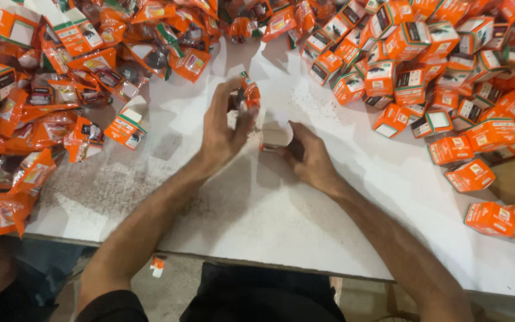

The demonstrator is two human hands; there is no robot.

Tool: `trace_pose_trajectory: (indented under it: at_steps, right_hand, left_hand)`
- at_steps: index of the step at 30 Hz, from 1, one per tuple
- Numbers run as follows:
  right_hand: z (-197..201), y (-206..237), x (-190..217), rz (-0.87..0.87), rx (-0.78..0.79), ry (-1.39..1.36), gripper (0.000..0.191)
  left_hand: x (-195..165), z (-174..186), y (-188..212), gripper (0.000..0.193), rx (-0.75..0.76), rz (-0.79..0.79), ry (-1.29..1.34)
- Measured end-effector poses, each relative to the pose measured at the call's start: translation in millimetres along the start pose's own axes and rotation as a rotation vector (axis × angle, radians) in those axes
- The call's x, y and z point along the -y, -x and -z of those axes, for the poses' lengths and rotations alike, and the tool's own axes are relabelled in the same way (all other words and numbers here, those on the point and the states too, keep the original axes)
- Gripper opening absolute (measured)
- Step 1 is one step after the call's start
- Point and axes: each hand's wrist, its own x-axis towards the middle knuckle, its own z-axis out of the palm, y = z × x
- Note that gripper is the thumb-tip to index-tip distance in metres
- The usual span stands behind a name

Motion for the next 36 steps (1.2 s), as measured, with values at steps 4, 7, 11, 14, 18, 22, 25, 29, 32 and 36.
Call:
trace_pose_trajectory:
  at_steps: [4, 7, 11, 14, 18, 22, 25, 29, 32, 36]
  right_hand:
    - [2, 1, -2, 0.28, 0.106, -0.359, 0.046]
    - [7, 3, -2, 0.367, 0.06, -0.126, 0.059]
    - [5, 3, 1, 0.393, -0.039, 0.107, 0.062]
    - [1, 3, 2, 0.363, -0.068, 0.141, 0.064]
    - [-1, 1, 2, 0.38, -0.096, 0.194, 0.066]
    - [0, 1, 3, 0.349, -0.072, 0.213, 0.061]
    - [-1, 2, 3, 0.429, -0.097, 0.251, 0.06]
    - [-5, 5, 0, 0.314, -0.091, 0.142, 0.071]
    - [-7, 7, -1, 0.248, -0.077, -0.028, 0.069]
    - [-7, 7, -3, 0.475, -0.103, 0.169, 0.06]
  left_hand:
    - [-24, -4, 17, 0.059, 0.086, -0.463, -0.168]
    - [-24, -10, 25, 0.061, 0.249, -0.426, -0.326]
    - [-18, -13, 34, 0.054, 0.246, -0.312, -0.459]
    - [-15, -19, 34, 0.041, 0.299, -0.232, -0.457]
    - [-15, -30, 26, 0.021, 0.21, -0.087, -0.389]
    - [-21, -39, 21, 0.018, 0.172, 0.119, -0.323]
    - [-17, -40, 21, 0.046, 0.086, 0.481, -0.048]
    - [4, -40, 21, 0.049, 0.206, 0.653, 0.177]
    - [18, -50, 22, 0.025, 0.175, 0.71, 0.147]
    - [22, -55, 25, 0.018, 0.141, 0.681, 0.238]
